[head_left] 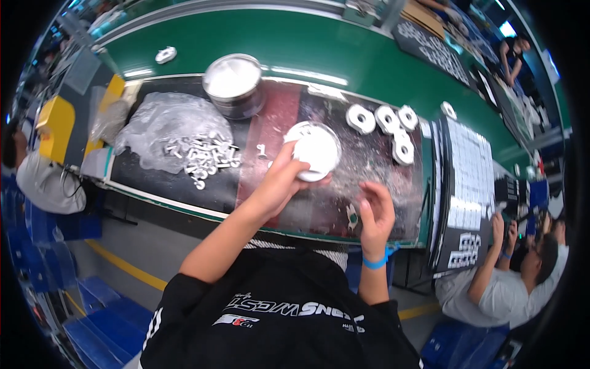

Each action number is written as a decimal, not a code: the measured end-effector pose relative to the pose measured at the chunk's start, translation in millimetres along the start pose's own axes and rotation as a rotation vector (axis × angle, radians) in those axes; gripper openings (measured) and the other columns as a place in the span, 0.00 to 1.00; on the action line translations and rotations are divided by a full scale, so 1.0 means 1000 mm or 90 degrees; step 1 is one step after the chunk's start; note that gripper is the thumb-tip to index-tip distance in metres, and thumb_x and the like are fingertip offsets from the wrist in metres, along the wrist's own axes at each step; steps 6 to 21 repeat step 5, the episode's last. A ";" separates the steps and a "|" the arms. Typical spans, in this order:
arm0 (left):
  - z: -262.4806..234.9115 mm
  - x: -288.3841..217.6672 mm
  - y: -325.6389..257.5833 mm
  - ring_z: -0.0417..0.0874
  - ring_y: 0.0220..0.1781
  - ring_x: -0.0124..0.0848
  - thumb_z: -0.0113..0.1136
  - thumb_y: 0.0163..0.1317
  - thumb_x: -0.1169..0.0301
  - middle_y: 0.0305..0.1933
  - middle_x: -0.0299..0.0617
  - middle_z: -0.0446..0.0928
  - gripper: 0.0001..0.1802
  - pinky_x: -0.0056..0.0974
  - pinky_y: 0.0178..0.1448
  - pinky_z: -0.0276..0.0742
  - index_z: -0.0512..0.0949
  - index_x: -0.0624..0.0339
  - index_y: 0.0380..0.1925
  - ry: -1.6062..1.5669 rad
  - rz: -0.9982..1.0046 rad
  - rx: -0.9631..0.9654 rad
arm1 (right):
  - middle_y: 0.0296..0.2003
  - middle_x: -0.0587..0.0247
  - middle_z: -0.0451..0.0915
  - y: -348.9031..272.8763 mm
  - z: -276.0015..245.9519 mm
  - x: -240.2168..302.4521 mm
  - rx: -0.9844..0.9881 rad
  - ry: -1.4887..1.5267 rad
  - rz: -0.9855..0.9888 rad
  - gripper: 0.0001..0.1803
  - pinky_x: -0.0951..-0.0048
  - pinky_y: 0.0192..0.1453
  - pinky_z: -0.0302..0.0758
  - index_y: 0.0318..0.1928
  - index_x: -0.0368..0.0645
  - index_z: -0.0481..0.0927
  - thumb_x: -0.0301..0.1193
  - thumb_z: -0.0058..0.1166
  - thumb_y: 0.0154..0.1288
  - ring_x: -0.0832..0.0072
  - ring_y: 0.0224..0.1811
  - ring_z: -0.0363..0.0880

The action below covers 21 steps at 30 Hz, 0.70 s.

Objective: Applying thermal paste and attaching small metal components to circular light fixture bases on an assembly line.

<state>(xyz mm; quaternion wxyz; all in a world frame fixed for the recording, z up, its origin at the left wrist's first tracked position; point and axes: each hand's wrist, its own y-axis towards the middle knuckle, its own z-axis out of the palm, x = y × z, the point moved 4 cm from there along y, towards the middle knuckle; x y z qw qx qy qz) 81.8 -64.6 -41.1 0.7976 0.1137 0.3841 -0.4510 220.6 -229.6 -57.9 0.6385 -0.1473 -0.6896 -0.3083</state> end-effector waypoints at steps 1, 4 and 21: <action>-0.004 -0.006 0.022 0.79 0.57 0.41 0.49 0.65 0.77 0.60 0.53 0.71 0.29 0.46 0.57 0.81 0.54 0.63 0.65 0.063 0.055 -0.037 | 0.52 0.57 0.75 -0.006 -0.005 -0.005 -0.009 -0.041 -0.015 0.17 0.72 0.59 0.72 0.57 0.33 0.73 0.22 0.50 0.68 0.71 0.54 0.75; -0.028 -0.024 0.106 0.81 0.50 0.33 0.60 0.62 0.70 0.50 0.48 0.77 0.33 0.36 0.47 0.78 0.58 0.63 0.64 0.262 0.108 -0.154 | 0.49 0.61 0.75 -0.026 -0.015 -0.026 0.013 -0.133 -0.008 0.15 0.74 0.57 0.72 0.54 0.35 0.75 0.21 0.51 0.68 0.74 0.50 0.75; -0.030 -0.038 0.105 0.81 0.50 0.33 0.60 0.62 0.70 0.50 0.48 0.77 0.33 0.36 0.47 0.78 0.58 0.63 0.64 0.267 0.129 -0.167 | 0.46 0.59 0.76 -0.034 -0.025 -0.040 -0.021 -0.192 -0.008 0.15 0.81 0.42 0.68 0.50 0.35 0.79 0.21 0.54 0.62 0.78 0.38 0.71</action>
